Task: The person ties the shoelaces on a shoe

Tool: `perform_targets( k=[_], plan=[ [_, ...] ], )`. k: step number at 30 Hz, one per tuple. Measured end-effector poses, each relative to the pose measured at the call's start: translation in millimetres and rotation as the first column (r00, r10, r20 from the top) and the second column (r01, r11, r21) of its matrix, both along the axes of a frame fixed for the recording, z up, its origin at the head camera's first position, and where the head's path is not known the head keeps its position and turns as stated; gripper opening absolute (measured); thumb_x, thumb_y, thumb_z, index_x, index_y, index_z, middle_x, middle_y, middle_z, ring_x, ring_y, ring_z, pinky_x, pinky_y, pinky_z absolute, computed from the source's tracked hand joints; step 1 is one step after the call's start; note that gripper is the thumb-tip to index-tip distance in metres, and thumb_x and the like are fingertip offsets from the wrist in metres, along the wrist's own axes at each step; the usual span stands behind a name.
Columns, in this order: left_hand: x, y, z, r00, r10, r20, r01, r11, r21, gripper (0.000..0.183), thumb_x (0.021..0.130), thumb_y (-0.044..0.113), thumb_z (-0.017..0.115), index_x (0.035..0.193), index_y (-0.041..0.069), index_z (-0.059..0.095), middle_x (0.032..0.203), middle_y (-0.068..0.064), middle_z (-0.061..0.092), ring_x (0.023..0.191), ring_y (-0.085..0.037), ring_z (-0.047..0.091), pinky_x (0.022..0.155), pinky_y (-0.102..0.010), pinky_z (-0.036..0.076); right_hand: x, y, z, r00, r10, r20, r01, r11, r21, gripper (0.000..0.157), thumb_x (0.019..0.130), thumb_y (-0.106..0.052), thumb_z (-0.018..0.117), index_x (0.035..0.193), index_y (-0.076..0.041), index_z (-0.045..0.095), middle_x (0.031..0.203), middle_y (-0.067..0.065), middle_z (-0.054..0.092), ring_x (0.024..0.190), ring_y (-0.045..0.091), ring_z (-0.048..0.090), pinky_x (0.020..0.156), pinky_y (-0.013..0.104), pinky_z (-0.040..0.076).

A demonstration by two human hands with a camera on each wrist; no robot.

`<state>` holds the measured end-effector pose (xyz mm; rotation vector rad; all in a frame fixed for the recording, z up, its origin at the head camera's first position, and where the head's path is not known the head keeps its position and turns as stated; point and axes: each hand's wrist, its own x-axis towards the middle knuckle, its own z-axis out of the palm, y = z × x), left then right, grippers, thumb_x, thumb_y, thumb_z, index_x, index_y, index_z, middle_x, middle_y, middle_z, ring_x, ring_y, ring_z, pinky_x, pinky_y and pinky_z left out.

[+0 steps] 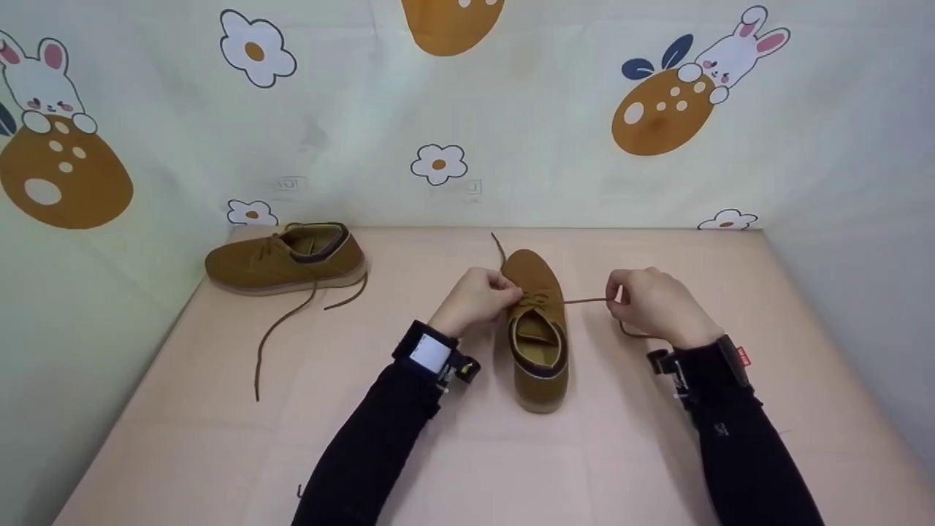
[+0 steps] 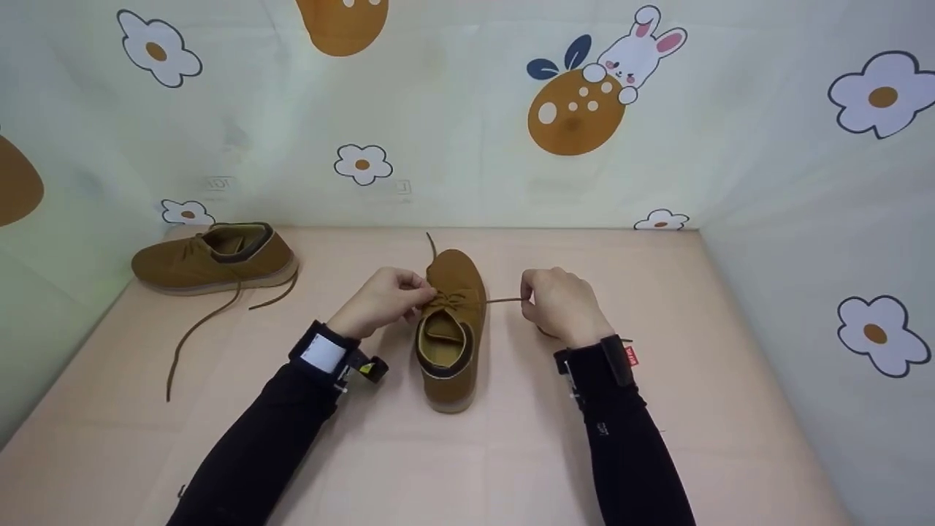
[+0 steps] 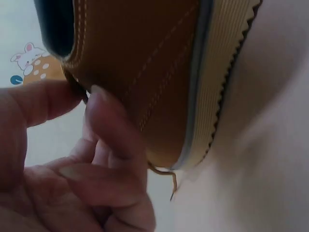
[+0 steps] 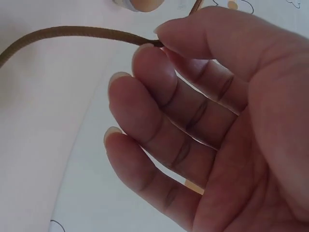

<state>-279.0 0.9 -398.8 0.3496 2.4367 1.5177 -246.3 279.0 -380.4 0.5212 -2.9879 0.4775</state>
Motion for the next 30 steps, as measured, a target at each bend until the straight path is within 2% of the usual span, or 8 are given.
perform_targets(
  k=[5,11,14,17,20,24,27,30],
  plan=[
    [-1.2,7,-2.2,0.994,0.074,-0.077,-0.07,0.996,0.063,0.014,0.093,0.015,0.069,0.093,0.002,0.073,0.078,-0.001,0.066,0.063,-0.01,0.057,0.059,-0.022,0.048,-2.0,-3,-4.8,1.0,-0.026,0.013,0.026,1.0,-0.009,0.005,0.083,-0.009,0.068,0.088,-0.01,0.066,0.06,-0.004,0.056,0.056,0.016,0.052,0.056,0.037,0.042],
    [0.6,13,-1.6,0.988,0.147,-0.048,-0.133,0.966,0.223,0.011,0.091,0.011,0.072,0.093,0.0,0.074,0.081,-0.005,0.071,0.069,-0.013,0.063,0.065,-0.025,0.052,-4.9,-1,-8.6,0.997,-0.065,0.037,0.067,0.996,-0.056,0.01,0.081,-0.003,0.064,0.09,-0.007,0.066,0.058,-0.003,0.057,0.052,0.016,0.053,0.056,0.036,0.042],
    [2.0,13,-0.8,0.984,0.159,-0.074,-0.142,0.97,0.197,0.011,0.09,0.012,0.073,0.092,0.001,0.076,0.082,-0.005,0.072,0.071,-0.013,0.064,0.066,-0.024,0.052,-5.7,3,-8.1,0.997,-0.082,0.001,0.082,0.992,-0.099,0.01,0.081,-0.001,0.063,0.089,-0.006,0.066,0.061,-0.001,0.062,0.055,0.017,0.056,0.058,0.038,0.045],
    [2.5,11,0.2,0.982,0.142,-0.122,-0.127,0.984,0.121,0.011,0.09,0.012,0.073,0.092,0.002,0.077,0.086,-0.005,0.073,0.075,-0.013,0.065,0.068,-0.023,0.052,-7.5,2,-6.0,0.99,-0.108,-0.09,0.092,0.982,-0.165,0.008,0.083,-0.001,0.064,0.09,-0.005,0.067,0.065,0.002,0.067,0.056,0.018,0.06,0.058,0.038,0.046],
    [2.7,9,1.5,0.979,0.125,-0.162,-0.117,0.991,0.057,0.011,0.09,0.013,0.073,0.092,0.004,0.078,0.087,-0.003,0.073,0.077,-0.013,0.065,0.07,-0.023,0.052,-13.5,-7,0.4,0.972,-0.133,-0.195,0.086,0.969,-0.233,0.005,0.087,-0.002,0.066,0.091,-0.004,0.067,0.069,0.006,0.07,0.057,0.021,0.063,0.056,0.038,0.047],
    [2.6,6,3.2,0.976,0.119,-0.182,-0.115,0.993,0.03,0.01,0.089,0.014,0.074,0.091,0.005,0.079,0.085,-0.002,0.073,0.075,-0.013,0.065,0.069,-0.023,0.051,-29.6,-33,21.8,0.939,-0.087,-0.333,-0.012,0.959,-0.284,0.003,0.089,-0.001,0.066,0.092,-0.004,0.067,0.078,0.01,0.073,0.068,0.025,0.07,0.061,0.04,0.054],
    [1.8,6,3.2,0.978,0.104,-0.183,-0.1,0.994,0.031,0.01,0.088,0.014,0.074,0.09,0.005,0.079,0.084,-0.002,0.074,0.073,-0.012,0.064,0.067,-0.022,0.051,-44.2,-60,41.3,0.908,0.023,-0.419,-0.156,0.946,-0.285,0.006,0.09,0.0,0.067,0.093,-0.004,0.068,0.087,0.009,0.075,0.081,0.025,0.073,0.069,0.042,0.057],
    [0.6,7,2.2,0.978,0.085,-0.191,-0.078,0.996,0.043,0.01,0.087,0.013,0.074,0.089,0.005,0.079,0.08,-0.001,0.073,0.068,-0.009,0.061,0.063,-0.021,0.049,-56.0,-89,54.6,0.894,0.157,-0.42,-0.284,0.923,-0.259,0.008,0.091,0.0,0.066,0.096,-0.005,0.07,0.093,0.006,0.075,0.09,0.023,0.072,0.074,0.041,0.057]
  ],
)
